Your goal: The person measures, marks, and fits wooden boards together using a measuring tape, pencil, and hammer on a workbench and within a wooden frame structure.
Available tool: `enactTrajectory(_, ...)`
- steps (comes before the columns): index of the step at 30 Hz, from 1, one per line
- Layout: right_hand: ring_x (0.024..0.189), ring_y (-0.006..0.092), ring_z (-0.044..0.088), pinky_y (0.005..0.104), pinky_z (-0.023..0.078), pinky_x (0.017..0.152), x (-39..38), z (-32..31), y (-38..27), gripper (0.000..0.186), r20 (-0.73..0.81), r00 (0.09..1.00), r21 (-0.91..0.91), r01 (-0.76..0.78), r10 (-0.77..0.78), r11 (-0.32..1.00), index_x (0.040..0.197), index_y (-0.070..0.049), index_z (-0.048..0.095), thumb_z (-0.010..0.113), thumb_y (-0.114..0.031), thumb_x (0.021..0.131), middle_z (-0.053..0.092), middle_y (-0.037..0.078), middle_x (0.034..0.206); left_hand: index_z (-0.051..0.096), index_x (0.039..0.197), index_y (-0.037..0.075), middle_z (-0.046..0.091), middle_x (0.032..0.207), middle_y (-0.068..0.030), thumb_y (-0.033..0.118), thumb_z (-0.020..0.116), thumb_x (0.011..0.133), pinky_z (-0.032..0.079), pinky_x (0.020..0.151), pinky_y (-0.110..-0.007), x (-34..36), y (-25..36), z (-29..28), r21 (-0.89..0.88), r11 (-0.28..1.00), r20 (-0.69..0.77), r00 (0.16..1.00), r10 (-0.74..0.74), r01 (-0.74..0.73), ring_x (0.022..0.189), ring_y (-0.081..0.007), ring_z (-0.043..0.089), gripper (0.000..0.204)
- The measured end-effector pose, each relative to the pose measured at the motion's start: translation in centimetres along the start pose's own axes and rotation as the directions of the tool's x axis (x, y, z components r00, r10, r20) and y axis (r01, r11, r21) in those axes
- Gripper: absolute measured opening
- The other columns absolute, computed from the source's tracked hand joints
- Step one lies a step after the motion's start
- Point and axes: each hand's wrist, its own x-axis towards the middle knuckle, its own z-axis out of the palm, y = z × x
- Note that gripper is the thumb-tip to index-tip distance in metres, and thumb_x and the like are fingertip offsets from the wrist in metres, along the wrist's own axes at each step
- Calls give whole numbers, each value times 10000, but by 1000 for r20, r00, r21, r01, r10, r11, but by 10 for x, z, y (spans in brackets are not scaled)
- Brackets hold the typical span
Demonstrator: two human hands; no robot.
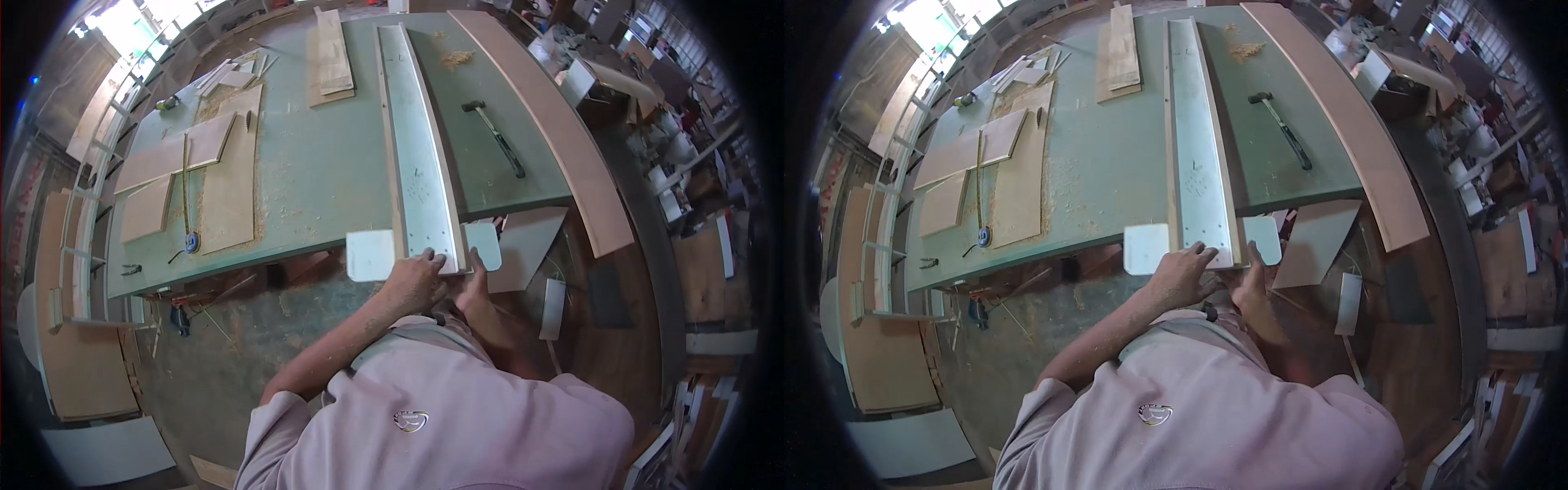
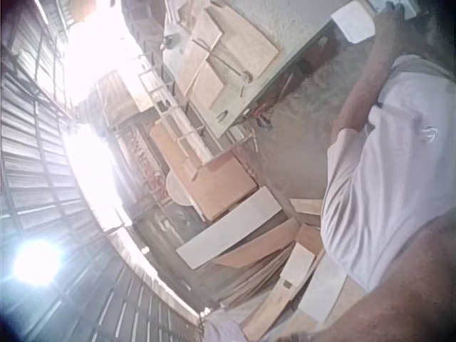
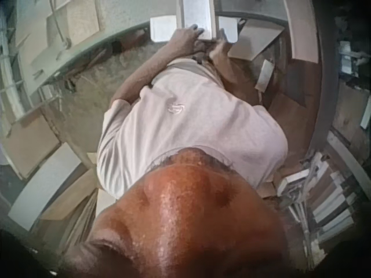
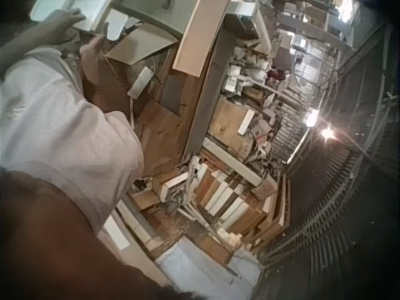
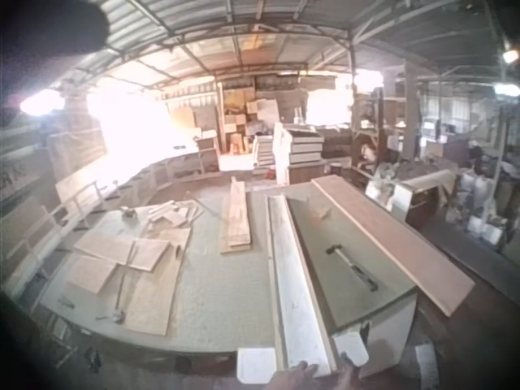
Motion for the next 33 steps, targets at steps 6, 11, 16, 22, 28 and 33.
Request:
enactTrajectory(6, 1219, 317, 505, 549, 441, 936, 20, -61, 26, 726, -361, 929, -74, -115, 81, 991, 1428, -204, 465, 649, -604, 851, 549, 80, 1327, 615, 1219, 36, 623, 1202, -192, 267, 702, 821, 525, 903, -435, -91, -91, 20, -230, 920, -105, 932, -348, 317, 1050, -360, 642, 469)
enactTrajectory(11, 1206, 300, 547, 516, 455, 967, 73, -72, 24, 700, -322, 934, 57, 182, -155, 982, 1427, -145, 453, 650, -545, 887, 560, 77, 1332, 656, 1146, 44, 677, 1032, -157, 313, 725, 815, 529, 823, -405, -168, -158, 40, -264, 741, 13, 770, -638, 618, 962, -312, 668, 432)
enactTrajectory(16, 1152, 394, 575, 543, 419, 1043, 130, -53, 11, 693, -352, 873, 183, 417, -337, 890, 1361, -41, 517, 626, -533, 885, 593, 163, 1296, 681, 1123, 44, 707, 910, -161, 342, 731, 818, 532, 822, -400, -234, -195, 77, -290, 509, 152, 564, -812, 811, 912, -310, 686, 429)
enactTrajectory(22, 1196, 413, 549, 551, 421, 1045, 139, -67, -2, 662, -297, 900, 255, 397, -320, 882, 1370, -39, 529, 580, -507, 905, 574, 157, 1344, 683, 1142, 38, 727, 949, -166, 356, 719, 836, 534, 849, -390, -258, -234, 88, -380, 266, 184, 354, -917, 886, 940, -299, 700, 442)
enactTrajectory(28, 1206, 356, 571, 491, 431, 1058, 139, -59, -4, 596, -512, 810, 168, 422, -287, 891, 1348, -47, 556, 581, -467, 927, 608, 118, 1321, 687, 1102, 31, 708, 965, -181, 334, 716, 826, 522, 863, -422, -219, -318, 44, -517, 355, -82, 368, -926, 779, 978, -338, 675, 411)
enactTrajectory(33, 1264, 348, 526, 476, 409, 1086, 130, -31, -4, 625, -577, 775, 167, 420, -257, 892, 1379, -42, 511, 545, -479, 934, 553, 129, 1384, 600, 1216, 18, 520, 1317, -249, 349, 724, 820, 462, 979, -445, -202, -406, -8, -489, 310, -423, 89, -902, 815, 1193, -398, 543, 530)
